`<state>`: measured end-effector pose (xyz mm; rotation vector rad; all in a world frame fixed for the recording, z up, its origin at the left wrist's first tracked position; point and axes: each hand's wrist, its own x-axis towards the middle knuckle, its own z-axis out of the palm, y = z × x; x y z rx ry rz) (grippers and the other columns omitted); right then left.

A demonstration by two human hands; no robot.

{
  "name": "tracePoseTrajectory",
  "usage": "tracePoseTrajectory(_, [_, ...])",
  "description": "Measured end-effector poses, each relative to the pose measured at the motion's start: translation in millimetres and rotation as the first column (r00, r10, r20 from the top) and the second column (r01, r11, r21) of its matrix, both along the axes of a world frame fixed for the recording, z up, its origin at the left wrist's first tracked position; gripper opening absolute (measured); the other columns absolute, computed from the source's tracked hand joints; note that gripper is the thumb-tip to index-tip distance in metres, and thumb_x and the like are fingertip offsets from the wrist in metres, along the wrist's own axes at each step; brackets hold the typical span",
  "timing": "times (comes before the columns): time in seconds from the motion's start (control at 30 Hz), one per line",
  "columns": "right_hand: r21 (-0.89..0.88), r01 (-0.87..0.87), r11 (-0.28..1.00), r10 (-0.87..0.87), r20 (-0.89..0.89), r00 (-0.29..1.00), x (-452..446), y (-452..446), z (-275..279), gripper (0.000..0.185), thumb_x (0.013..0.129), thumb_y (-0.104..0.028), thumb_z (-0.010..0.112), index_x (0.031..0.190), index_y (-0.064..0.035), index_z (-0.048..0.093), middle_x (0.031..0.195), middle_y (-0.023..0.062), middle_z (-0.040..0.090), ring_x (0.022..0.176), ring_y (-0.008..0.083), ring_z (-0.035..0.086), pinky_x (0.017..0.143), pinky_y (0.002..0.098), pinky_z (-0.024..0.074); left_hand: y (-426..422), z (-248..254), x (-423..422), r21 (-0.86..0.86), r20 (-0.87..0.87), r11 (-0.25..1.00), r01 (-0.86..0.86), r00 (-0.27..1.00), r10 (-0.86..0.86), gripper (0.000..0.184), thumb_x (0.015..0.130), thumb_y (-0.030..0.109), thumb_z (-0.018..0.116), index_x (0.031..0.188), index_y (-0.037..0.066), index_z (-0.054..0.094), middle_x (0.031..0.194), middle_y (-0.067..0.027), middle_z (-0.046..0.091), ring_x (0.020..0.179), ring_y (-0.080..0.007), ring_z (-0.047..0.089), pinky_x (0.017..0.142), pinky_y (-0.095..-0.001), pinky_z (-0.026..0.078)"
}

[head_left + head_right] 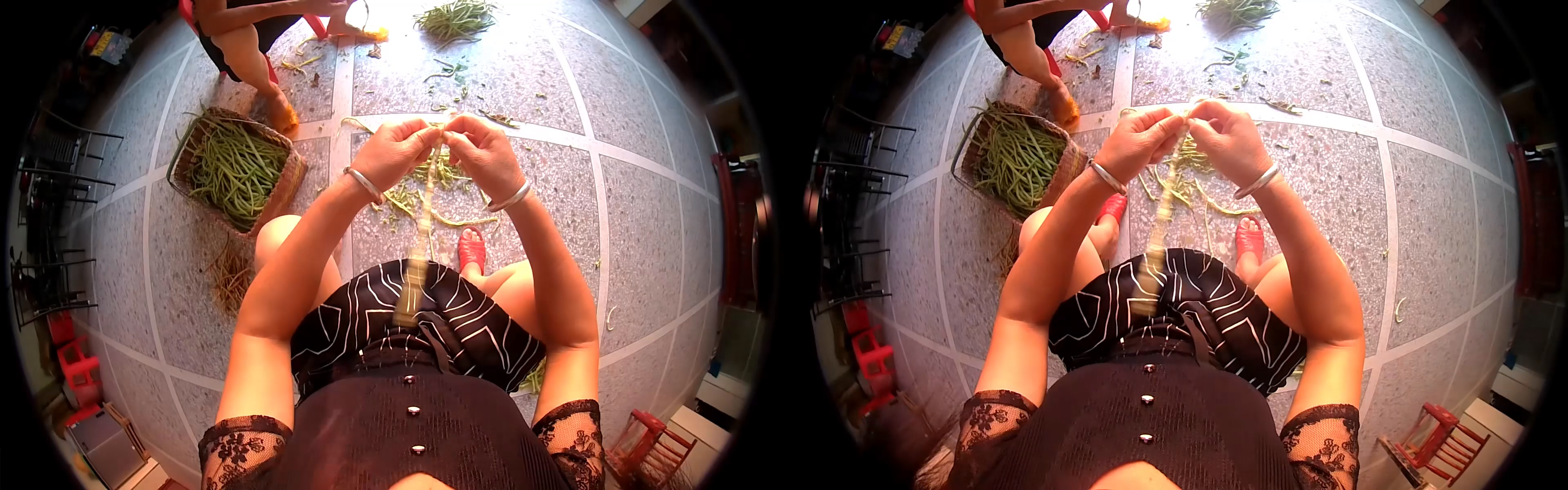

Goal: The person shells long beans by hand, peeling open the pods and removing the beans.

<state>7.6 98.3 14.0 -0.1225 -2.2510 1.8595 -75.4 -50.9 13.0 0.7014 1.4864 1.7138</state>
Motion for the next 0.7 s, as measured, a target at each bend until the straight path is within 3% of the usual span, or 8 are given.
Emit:
tracePoseTrajectory(0.17, [-0.051, 0.055, 0.997, -0.047, 0.146, 0.988, 1.3, -1.3, 6.0, 0.014, 0.084, -0.019, 0.056, 0.087, -0.0048, 0.057, 0.067, -0.0021, 0.055, 0.056, 0.0025, 0.050, 0.045, 0.0151, 0.0367, 1.6, -5.9, -1.1, -0.063, -0.029, 0.998, 0.031, 0.999, -0.033, 0.019, 0.088, 0.021, 0.051, 0.082, 0.004, 0.058, 0.063, 0.0054, 0.047, 0.055, -0.0021, 0.039, 0.048, -0.0179, 0.031])
tracePoseTrajectory(0.37, [-0.122, 0.049, 0.991, -0.020, 0.229, 0.973, 1.2, 3.0, 6.2, 0.015, 0.084, -0.019, 0.056, 0.087, -0.0038, 0.057, 0.072, 0.0000, 0.059, 0.058, 0.0032, 0.053, 0.045, 0.0154, 0.0384, 4.3, -13.0, -0.9, -0.090, -0.106, 0.996, 0.023, 0.994, -0.033, 0.017, 0.088, 0.018, 0.050, 0.084, 0.004, 0.059, 0.066, 0.0030, 0.052, 0.055, -0.0020, 0.041, 0.050, -0.0171, 0.034])
tracePoseTrajectory(0.47, [-0.151, 0.086, 0.985, -0.059, 0.174, 0.983, -0.1, 4.9, 1.9, 0.018, 0.080, -0.018, 0.059, 0.084, -0.0007, 0.059, 0.069, 0.0033, 0.059, 0.055, 0.0052, 0.052, 0.045, 0.0180, 0.0398, 3.0, -13.1, -0.4, 0.012, 0.194, 1.000, 0.024, 0.981, -0.026, 0.014, 0.086, 0.015, 0.051, 0.087, 0.005, 0.059, 0.068, 0.0021, 0.054, 0.055, -0.0015, 0.044, 0.050, -0.0156, 0.036])
tracePoseTrajectory(0.57, [-0.214, 0.123, 0.969, -0.068, 0.249, 0.966, 0.6, 7.6, 3.9, 0.012, 0.084, -0.015, 0.055, 0.087, -0.0030, 0.057, 0.074, 0.0014, 0.059, 0.060, 0.0057, 0.055, 0.046, 0.0168, 0.0401, 1.3, -15.1, -4.8, 0.007, 0.329, 1.000, -0.027, 0.944, 0.023, 0.014, 0.086, 0.014, 0.051, 0.094, 0.005, 0.058, 0.072, 0.0024, 0.055, 0.055, -0.0009, 0.046, 0.048, -0.0122, 0.035])
tracePoseTrajectory(0.7, [-0.351, 0.156, 0.923, -0.089, 0.199, 0.976, 1.3, 7.5, 3.0, 0.012, 0.084, -0.013, 0.055, 0.088, -0.0018, 0.056, 0.074, 0.0035, 0.060, 0.060, 0.0077, 0.056, 0.048, 0.0180, 0.0414, -1.1, -10.2, -1.1, -0.037, 0.299, 0.999, -0.025, 0.954, 0.035, 0.018, 0.083, 0.015, 0.056, 0.096, 0.003, 0.060, 0.073, 0.0025, 0.056, 0.056, -0.0010, 0.046, 0.048, -0.0140, 0.034])
